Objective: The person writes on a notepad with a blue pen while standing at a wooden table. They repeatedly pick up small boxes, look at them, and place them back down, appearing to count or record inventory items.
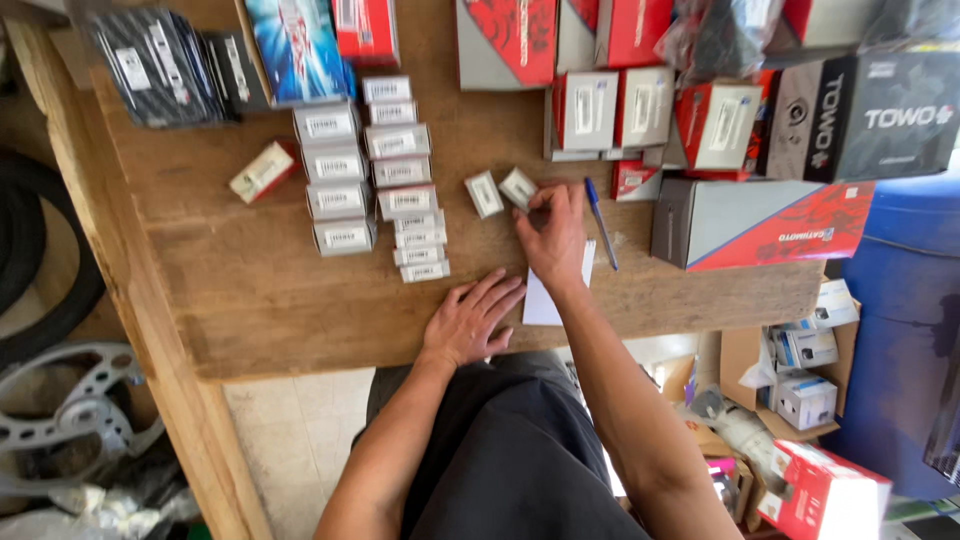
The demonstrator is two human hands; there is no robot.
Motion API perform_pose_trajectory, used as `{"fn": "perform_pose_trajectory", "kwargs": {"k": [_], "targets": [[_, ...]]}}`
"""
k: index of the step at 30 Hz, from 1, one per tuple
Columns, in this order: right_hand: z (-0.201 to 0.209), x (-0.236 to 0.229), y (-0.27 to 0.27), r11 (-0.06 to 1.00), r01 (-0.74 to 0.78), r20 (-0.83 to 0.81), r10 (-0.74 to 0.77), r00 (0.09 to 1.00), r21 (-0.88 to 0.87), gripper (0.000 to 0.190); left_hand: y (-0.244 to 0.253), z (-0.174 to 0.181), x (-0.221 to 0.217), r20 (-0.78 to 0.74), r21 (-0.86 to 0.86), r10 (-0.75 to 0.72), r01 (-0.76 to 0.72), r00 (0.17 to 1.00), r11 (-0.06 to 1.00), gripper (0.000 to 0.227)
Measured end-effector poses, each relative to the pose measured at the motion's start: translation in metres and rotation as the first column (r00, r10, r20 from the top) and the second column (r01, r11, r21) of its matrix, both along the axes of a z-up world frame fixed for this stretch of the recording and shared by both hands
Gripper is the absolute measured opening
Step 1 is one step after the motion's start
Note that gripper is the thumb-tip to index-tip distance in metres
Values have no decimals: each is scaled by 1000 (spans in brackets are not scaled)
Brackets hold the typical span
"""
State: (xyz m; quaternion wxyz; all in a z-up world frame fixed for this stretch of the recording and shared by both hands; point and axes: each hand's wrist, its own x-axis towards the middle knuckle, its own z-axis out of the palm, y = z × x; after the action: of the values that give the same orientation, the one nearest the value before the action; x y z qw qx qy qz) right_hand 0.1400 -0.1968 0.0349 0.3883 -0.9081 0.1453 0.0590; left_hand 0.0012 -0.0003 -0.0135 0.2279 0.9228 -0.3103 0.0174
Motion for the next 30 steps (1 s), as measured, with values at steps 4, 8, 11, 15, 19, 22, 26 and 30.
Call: {"fn": "perform_pose_trajectory", "kwargs": {"k": [4, 8, 11, 15, 19, 22, 26, 30], "targets": [[11, 3, 5, 999, -37, 36, 38, 999, -12, 38, -1, -2, 0, 7, 6, 8, -8, 1000, 1000, 86], [0, 1, 7, 993, -112, 47, 114, 992, -36, 37, 1, 1, -2, 3, -4, 14, -14, 1000, 1000, 84], [11, 7, 8, 987, -155, 25, 157, 987, -50, 39, -1, 0, -1, 5, -16, 19, -19, 1000, 1000, 84], [22, 13, 8, 973, -221, -7, 221, 975, -71, 48, 0, 1, -1, -5, -14, 14, -14, 1000, 1000, 84], [24, 15, 9, 968, -237, -52, 233, 971, -85, 59, 1, 1, -1, -10, -5, 16, -16, 1000, 1000, 83], [17, 13, 5, 963, -245, -110, 233, 966, -113, 66, 1, 2, -1, -10, -14, 9, -10, 1000, 1000, 83], [25, 19, 14, 925, -315, -1, 322, 947, -212, 78, 1, 3, -2, -10, -12, 9, -9, 1000, 1000, 84], [30, 35, 23, 828, -410, 84, 473, 877, -383, 90, 1, 3, 0, 0, 2, 3, -3, 1000, 1000, 82]]}}
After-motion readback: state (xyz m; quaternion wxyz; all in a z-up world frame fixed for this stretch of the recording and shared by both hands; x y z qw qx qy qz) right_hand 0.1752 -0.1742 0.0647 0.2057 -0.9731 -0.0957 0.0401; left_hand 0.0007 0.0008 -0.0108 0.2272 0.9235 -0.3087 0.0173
